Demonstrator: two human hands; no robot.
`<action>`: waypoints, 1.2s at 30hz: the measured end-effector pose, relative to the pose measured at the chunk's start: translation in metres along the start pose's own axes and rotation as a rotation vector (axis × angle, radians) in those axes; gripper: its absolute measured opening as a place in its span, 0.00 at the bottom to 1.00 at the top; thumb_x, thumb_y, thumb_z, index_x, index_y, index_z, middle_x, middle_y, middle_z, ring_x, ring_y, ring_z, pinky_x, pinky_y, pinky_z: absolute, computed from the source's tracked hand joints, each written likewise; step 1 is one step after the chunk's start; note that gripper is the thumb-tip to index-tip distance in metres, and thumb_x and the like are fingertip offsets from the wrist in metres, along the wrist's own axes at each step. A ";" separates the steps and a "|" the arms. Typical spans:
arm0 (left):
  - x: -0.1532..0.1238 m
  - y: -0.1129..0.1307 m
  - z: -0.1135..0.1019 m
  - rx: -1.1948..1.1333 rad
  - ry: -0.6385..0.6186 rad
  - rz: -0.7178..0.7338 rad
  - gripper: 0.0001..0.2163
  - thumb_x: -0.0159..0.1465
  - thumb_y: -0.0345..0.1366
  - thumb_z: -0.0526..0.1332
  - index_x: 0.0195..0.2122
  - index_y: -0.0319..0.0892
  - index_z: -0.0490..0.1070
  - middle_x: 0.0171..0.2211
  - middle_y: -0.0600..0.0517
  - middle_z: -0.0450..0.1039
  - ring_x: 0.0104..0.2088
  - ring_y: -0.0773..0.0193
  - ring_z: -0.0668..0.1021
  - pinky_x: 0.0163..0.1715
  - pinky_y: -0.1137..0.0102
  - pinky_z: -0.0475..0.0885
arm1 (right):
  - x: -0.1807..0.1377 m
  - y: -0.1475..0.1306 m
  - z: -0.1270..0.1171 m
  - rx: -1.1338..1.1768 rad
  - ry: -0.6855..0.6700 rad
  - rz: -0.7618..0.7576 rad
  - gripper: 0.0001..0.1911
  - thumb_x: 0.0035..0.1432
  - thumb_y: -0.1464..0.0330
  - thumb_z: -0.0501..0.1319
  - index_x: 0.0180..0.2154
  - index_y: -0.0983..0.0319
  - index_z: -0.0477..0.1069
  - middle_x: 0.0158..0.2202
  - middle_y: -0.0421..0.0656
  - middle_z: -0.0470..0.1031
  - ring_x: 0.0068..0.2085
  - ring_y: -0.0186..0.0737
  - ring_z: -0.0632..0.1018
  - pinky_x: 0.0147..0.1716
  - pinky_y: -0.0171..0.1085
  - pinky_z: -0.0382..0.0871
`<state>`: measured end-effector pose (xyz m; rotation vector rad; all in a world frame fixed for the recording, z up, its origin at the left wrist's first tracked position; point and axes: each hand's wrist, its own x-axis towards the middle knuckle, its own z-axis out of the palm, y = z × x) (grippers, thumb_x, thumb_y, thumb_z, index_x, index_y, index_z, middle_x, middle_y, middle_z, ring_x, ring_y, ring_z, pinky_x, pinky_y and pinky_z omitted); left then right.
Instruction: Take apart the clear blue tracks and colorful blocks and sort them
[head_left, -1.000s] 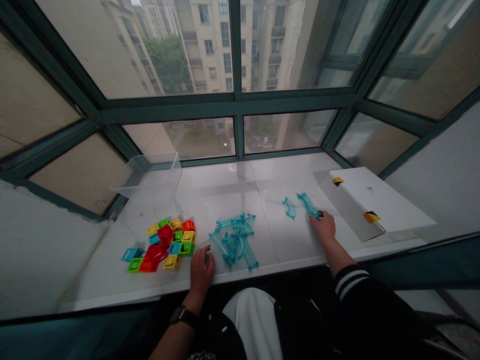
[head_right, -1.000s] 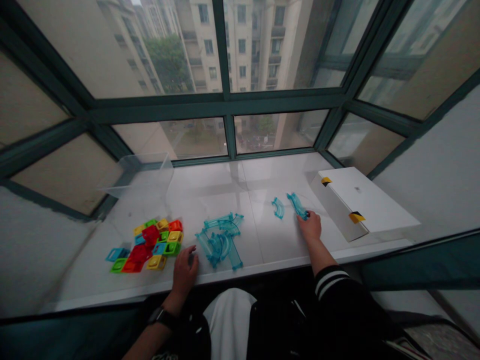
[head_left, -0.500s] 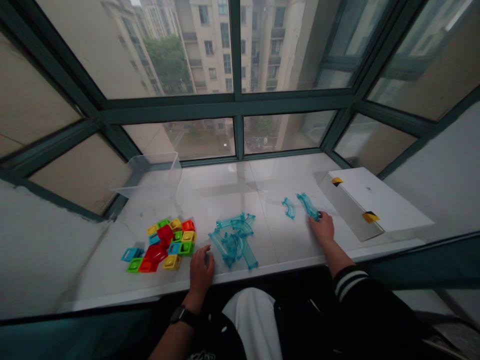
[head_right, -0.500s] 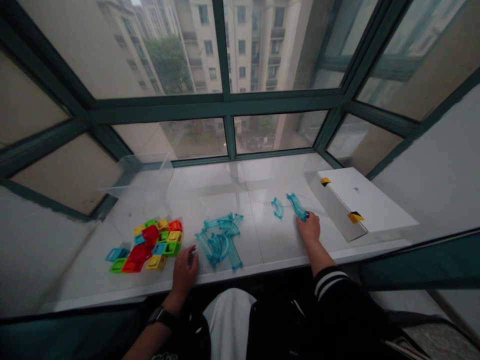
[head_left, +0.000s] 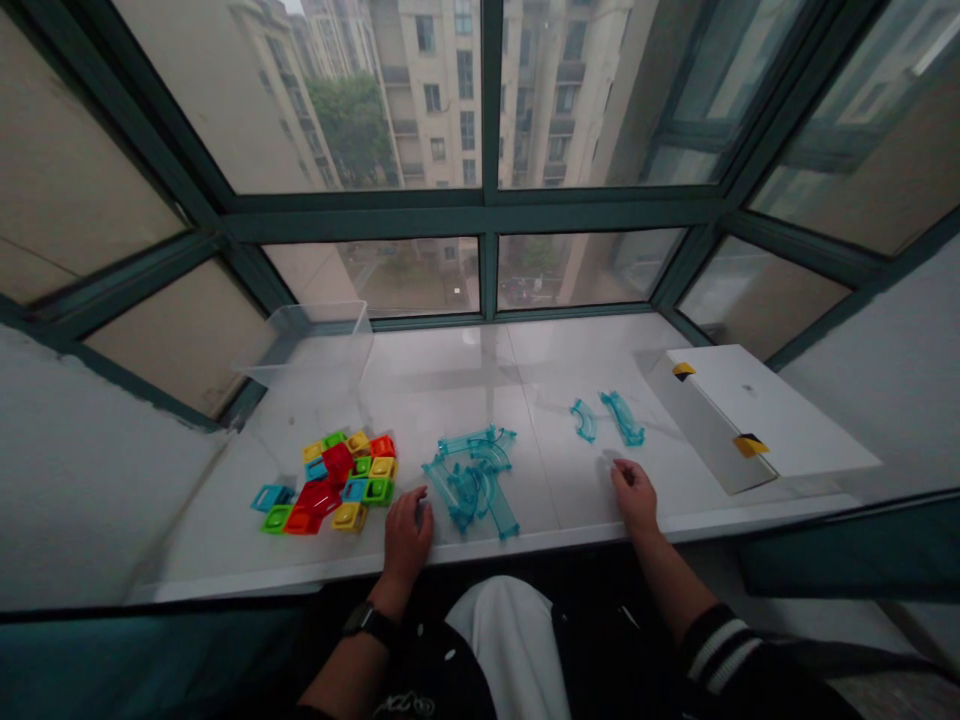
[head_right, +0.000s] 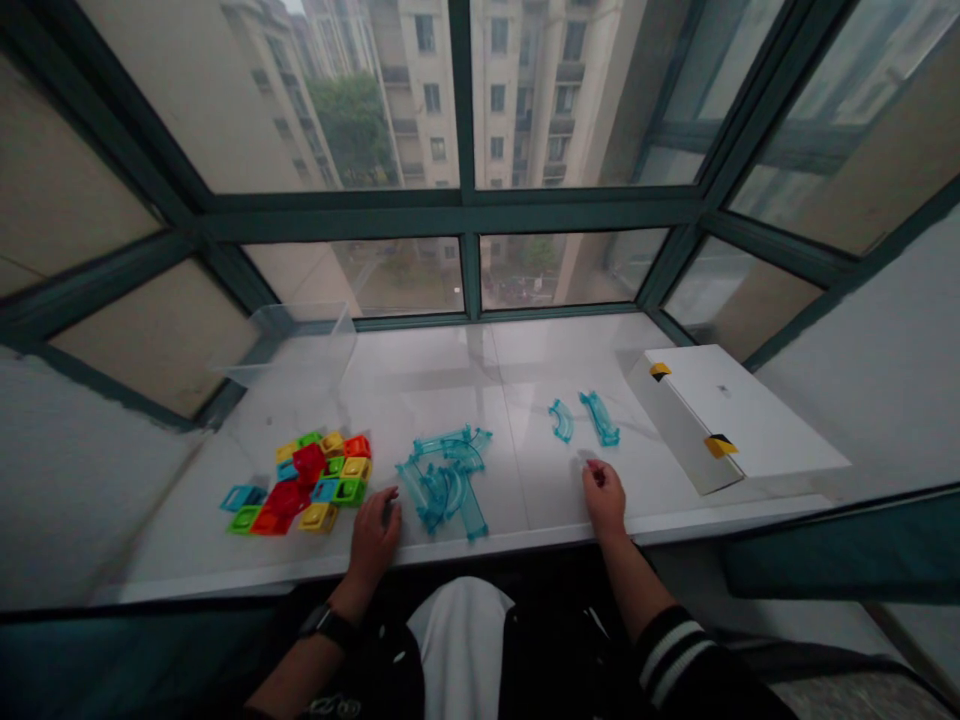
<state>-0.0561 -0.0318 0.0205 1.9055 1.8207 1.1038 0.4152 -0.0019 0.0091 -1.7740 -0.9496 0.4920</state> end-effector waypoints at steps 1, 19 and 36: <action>0.000 0.002 -0.001 -0.007 -0.007 -0.015 0.14 0.69 0.41 0.56 0.51 0.43 0.74 0.48 0.42 0.79 0.50 0.48 0.79 0.55 0.52 0.72 | -0.009 -0.003 0.004 -0.010 -0.053 -0.026 0.26 0.54 0.48 0.62 0.42 0.63 0.78 0.38 0.49 0.81 0.38 0.48 0.79 0.45 0.47 0.74; 0.042 0.033 0.007 -0.119 -0.519 -0.513 0.22 0.62 0.54 0.57 0.30 0.41 0.80 0.27 0.48 0.80 0.31 0.55 0.80 0.32 0.67 0.67 | -0.101 -0.098 0.108 -0.182 -0.847 -0.816 0.29 0.60 0.65 0.69 0.63 0.53 0.72 0.70 0.52 0.63 0.69 0.57 0.65 0.68 0.60 0.61; 0.032 0.030 -0.005 -0.433 -0.428 -0.751 0.19 0.57 0.52 0.63 0.35 0.40 0.80 0.29 0.49 0.80 0.27 0.61 0.77 0.26 0.69 0.68 | -0.123 -0.112 0.132 -0.381 -0.925 -0.906 0.28 0.62 0.64 0.69 0.62 0.57 0.71 0.71 0.51 0.64 0.71 0.60 0.63 0.68 0.62 0.60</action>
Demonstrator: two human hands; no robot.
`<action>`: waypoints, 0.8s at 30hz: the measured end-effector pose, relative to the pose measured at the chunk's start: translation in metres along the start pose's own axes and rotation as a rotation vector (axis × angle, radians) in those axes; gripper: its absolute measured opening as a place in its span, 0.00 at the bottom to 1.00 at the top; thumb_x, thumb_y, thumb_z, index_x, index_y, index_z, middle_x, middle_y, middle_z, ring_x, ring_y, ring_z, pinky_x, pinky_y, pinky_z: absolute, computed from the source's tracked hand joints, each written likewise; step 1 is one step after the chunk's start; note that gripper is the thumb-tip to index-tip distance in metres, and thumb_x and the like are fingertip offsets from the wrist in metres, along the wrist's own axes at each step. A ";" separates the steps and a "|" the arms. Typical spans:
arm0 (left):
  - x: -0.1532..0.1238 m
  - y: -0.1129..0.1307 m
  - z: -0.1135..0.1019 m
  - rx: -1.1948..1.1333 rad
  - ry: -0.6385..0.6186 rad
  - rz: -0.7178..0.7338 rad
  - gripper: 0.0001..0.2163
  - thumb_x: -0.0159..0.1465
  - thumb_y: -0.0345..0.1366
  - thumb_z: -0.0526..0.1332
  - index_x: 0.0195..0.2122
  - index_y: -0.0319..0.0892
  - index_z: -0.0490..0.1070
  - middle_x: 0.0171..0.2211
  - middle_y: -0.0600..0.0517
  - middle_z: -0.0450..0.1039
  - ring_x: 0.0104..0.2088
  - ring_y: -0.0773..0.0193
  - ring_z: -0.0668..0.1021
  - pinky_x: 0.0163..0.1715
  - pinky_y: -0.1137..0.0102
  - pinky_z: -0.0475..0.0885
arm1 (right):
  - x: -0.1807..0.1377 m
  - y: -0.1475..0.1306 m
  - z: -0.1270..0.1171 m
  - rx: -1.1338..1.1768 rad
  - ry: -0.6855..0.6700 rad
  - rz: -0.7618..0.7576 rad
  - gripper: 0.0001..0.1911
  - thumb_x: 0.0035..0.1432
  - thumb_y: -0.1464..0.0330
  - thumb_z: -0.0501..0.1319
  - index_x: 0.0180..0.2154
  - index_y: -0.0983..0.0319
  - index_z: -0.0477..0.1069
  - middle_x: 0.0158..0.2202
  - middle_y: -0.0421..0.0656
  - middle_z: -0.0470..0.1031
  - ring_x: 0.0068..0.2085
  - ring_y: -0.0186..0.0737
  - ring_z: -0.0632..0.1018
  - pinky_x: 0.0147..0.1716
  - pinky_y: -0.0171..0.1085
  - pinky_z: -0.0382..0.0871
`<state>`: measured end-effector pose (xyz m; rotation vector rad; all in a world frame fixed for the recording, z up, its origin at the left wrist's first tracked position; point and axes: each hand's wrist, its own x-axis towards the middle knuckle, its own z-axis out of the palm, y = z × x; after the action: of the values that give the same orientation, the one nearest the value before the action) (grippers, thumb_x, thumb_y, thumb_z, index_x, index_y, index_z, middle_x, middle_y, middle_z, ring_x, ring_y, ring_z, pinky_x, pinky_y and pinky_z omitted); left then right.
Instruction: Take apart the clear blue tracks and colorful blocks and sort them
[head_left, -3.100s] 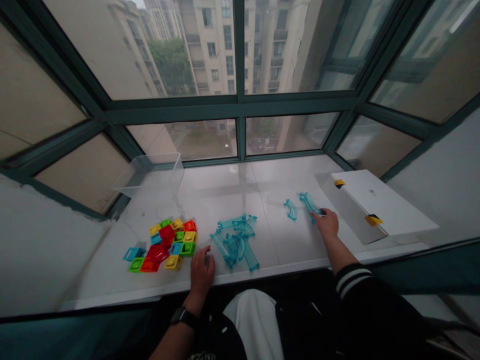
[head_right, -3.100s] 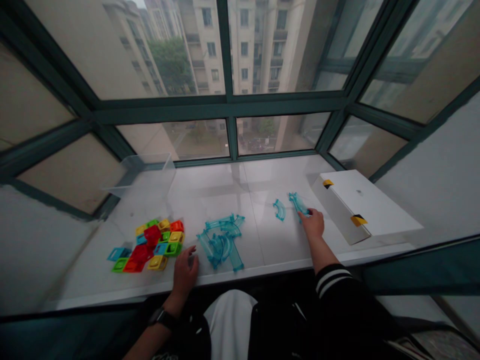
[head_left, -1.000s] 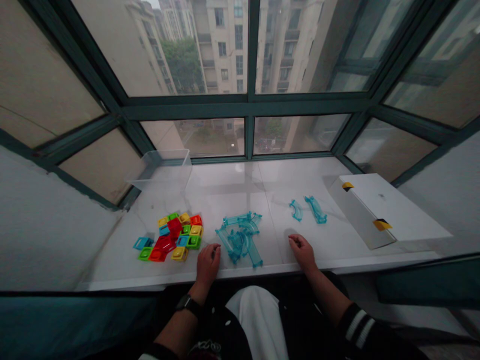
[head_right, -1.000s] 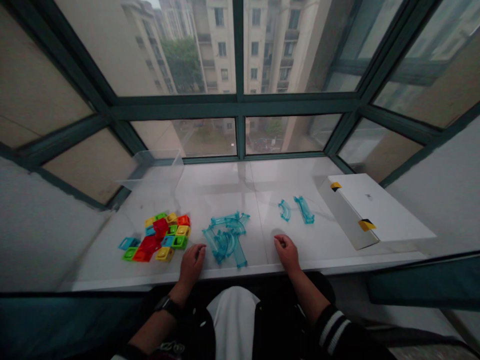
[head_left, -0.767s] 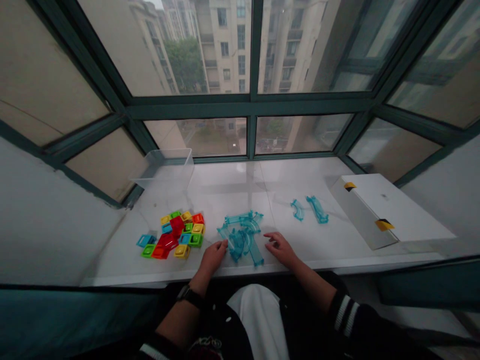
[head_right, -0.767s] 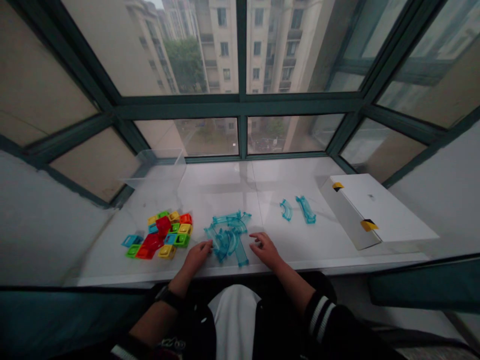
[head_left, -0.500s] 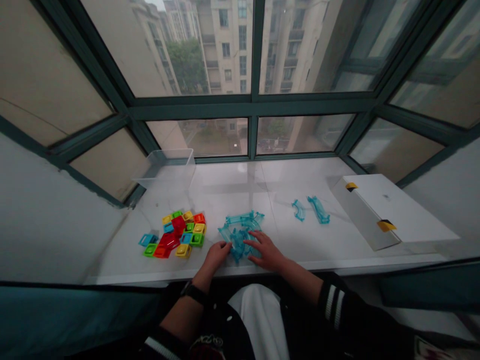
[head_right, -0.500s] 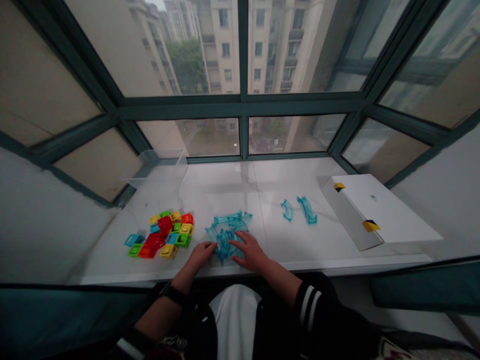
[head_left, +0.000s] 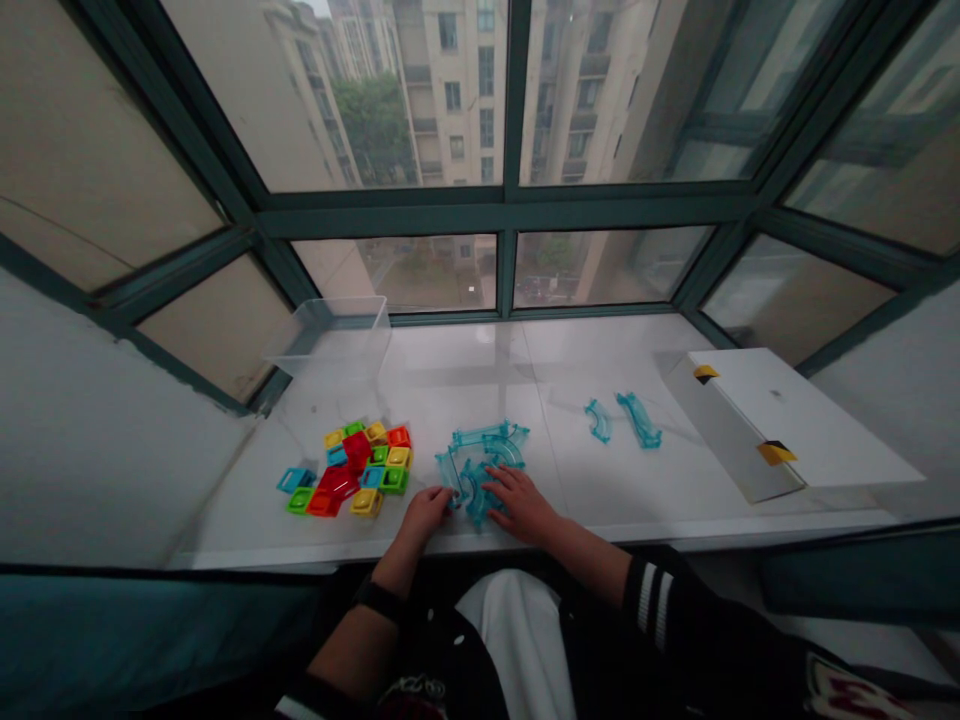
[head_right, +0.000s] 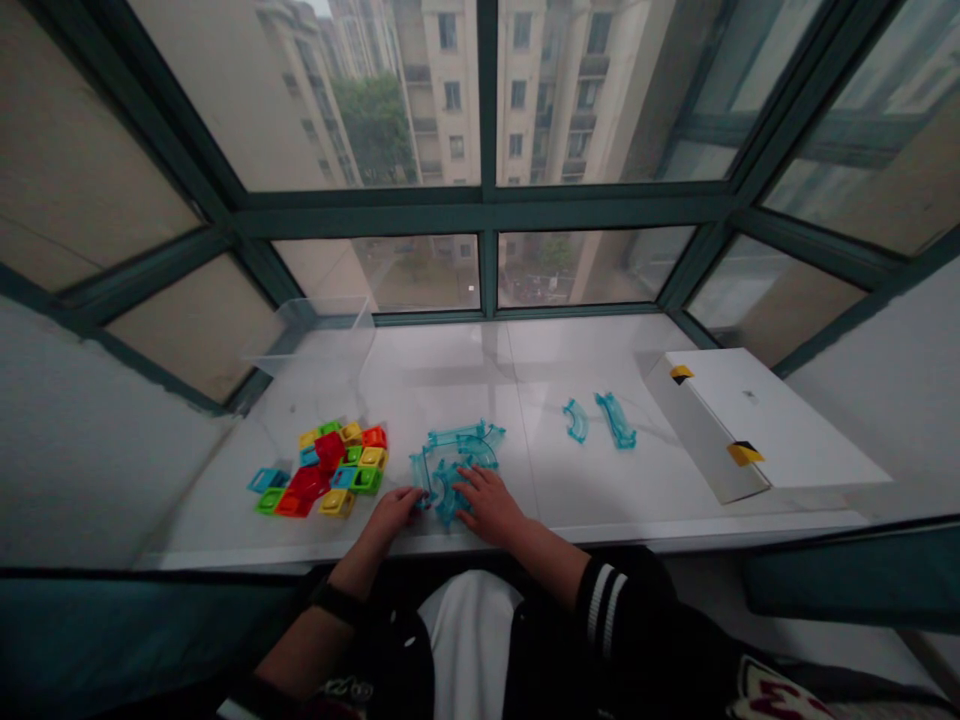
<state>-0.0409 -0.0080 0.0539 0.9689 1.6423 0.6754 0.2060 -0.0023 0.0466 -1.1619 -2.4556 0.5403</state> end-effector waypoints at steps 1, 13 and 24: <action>-0.001 -0.001 -0.001 -0.028 -0.005 -0.010 0.19 0.57 0.51 0.63 0.36 0.40 0.80 0.31 0.48 0.81 0.28 0.61 0.77 0.26 0.70 0.68 | 0.000 0.000 0.000 0.002 0.002 0.003 0.28 0.62 0.65 0.69 0.62 0.57 0.71 0.71 0.51 0.64 0.71 0.60 0.63 0.68 0.61 0.60; -0.014 -0.014 -0.019 -0.317 0.007 -0.070 0.23 0.60 0.52 0.61 0.46 0.36 0.76 0.19 0.59 0.66 0.17 0.69 0.68 0.20 0.74 0.62 | -0.005 0.005 0.014 -0.006 0.041 0.017 0.29 0.60 0.67 0.69 0.62 0.58 0.71 0.71 0.53 0.62 0.69 0.60 0.66 0.68 0.60 0.62; -0.031 -0.010 -0.041 -0.218 -0.019 -0.052 0.27 0.52 0.55 0.60 0.44 0.38 0.77 0.14 0.64 0.53 0.13 0.72 0.57 0.16 0.74 0.49 | -0.004 0.007 0.014 0.015 0.043 0.006 0.28 0.61 0.67 0.68 0.62 0.59 0.71 0.71 0.54 0.63 0.70 0.59 0.65 0.69 0.60 0.60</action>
<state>-0.0796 -0.0381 0.0723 0.7701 1.5361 0.7897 0.2057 -0.0041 0.0303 -1.1638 -2.4088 0.5292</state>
